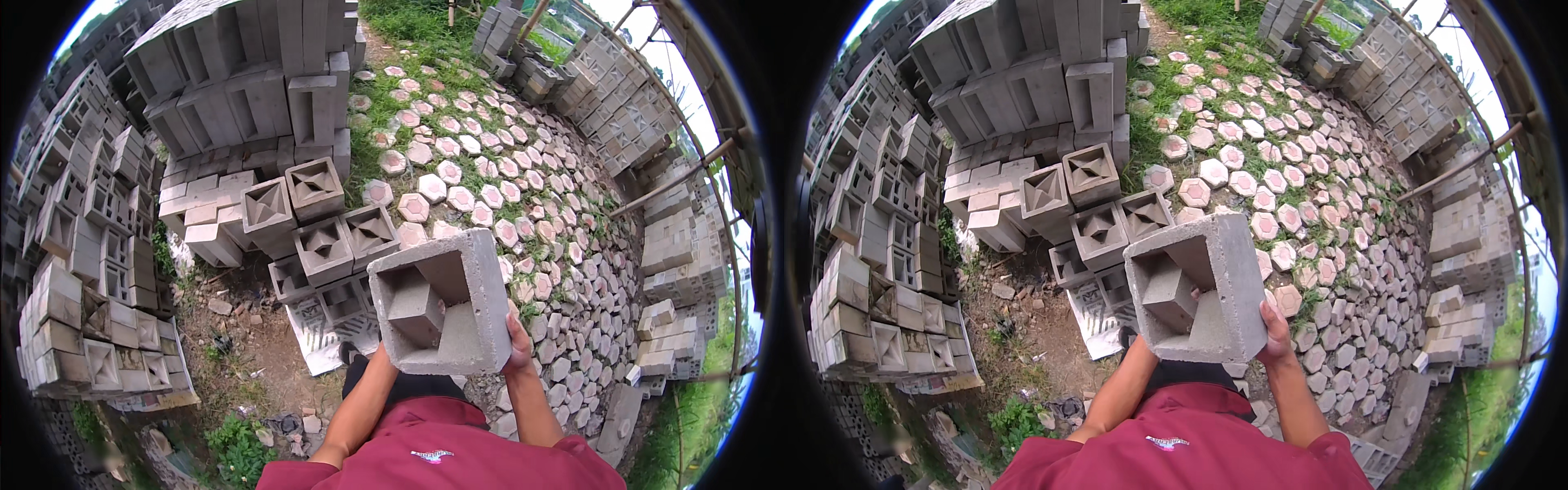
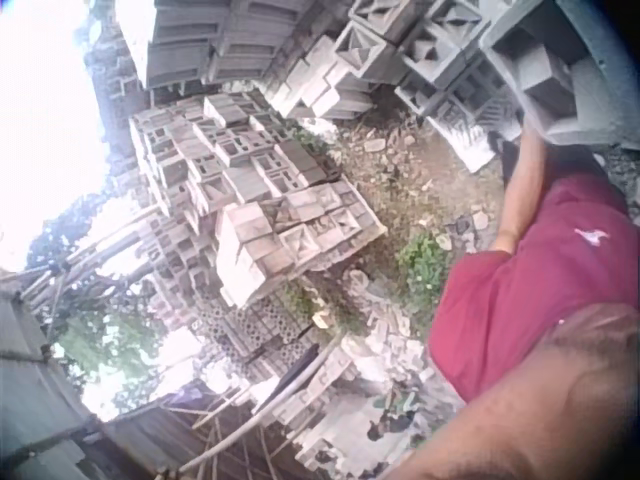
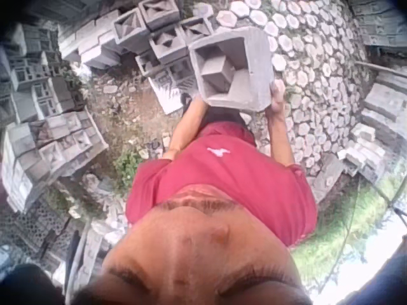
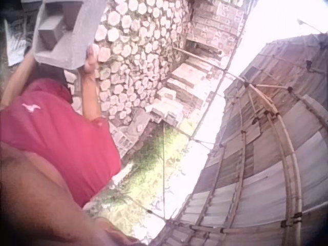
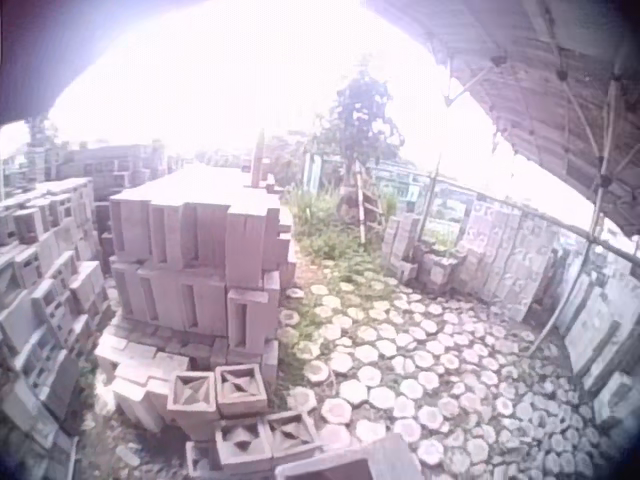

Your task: The person carries concrete blocks from a pile and stacks them into a corner of a masonry wall.

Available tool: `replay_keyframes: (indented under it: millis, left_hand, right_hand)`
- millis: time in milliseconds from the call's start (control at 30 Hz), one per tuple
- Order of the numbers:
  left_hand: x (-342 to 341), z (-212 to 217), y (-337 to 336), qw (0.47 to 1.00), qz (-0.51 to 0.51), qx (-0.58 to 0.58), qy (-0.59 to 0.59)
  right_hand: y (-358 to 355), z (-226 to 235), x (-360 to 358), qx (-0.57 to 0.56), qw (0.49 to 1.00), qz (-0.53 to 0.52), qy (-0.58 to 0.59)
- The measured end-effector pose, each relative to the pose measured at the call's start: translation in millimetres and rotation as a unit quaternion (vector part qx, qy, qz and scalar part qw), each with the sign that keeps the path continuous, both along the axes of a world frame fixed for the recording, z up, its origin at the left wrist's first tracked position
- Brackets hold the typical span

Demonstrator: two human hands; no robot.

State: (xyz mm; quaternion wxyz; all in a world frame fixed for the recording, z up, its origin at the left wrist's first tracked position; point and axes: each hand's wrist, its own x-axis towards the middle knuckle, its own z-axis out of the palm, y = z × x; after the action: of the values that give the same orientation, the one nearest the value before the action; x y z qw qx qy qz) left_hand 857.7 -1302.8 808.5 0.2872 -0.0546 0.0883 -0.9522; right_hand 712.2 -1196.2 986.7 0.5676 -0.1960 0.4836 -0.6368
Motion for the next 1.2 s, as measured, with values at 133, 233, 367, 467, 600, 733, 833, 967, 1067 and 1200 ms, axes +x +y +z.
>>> replay_keyframes:
  millis: [133, 233, 367, 467, 600, 733, 833, 967, 1067, 1200]
  left_hand:
    - [-26, 6, -8, 0.965, -0.113, -0.125, -0.200]
    - [-37, 19, -4, 0.943, -0.158, -0.176, -0.233]
    - [-59, 35, 11, 0.916, -0.200, -0.237, -0.255]
    - [-82, 51, 19, 0.895, -0.221, -0.285, -0.262]
    - [-141, 79, 30, 0.863, -0.224, -0.373, -0.256]
    - [-204, 91, 80, 0.838, -0.240, -0.429, -0.237]
    - [-220, 83, 93, 0.823, -0.288, -0.420, -0.252]
    - [-268, 68, 120, 0.787, -0.403, -0.395, -0.251]
    - [-292, 58, 129, 0.757, -0.460, -0.388, -0.256]
    - [-330, 48, 151, 0.721, -0.527, -0.380, -0.239]
  right_hand:
    - [56, -38, -10, -0.035, 0.983, -0.131, -0.122]
    - [87, -66, -4, -0.078, 0.958, -0.219, -0.170]
    - [130, -65, -6, -0.070, 0.950, -0.260, -0.161]
    - [163, -45, -25, -0.004, 0.963, -0.211, -0.167]
    - [181, -30, -45, 0.000, 0.940, -0.326, -0.099]
    - [230, -115, -77, -0.055, 0.881, -0.426, -0.197]
    - [238, -88, -86, -0.084, 0.852, -0.442, -0.268]
    - [262, -111, -98, 0.026, 0.806, -0.565, -0.173]
    - [270, -105, -98, 0.089, 0.768, -0.613, -0.166]
    - [285, -117, -100, 0.036, 0.716, -0.669, -0.196]
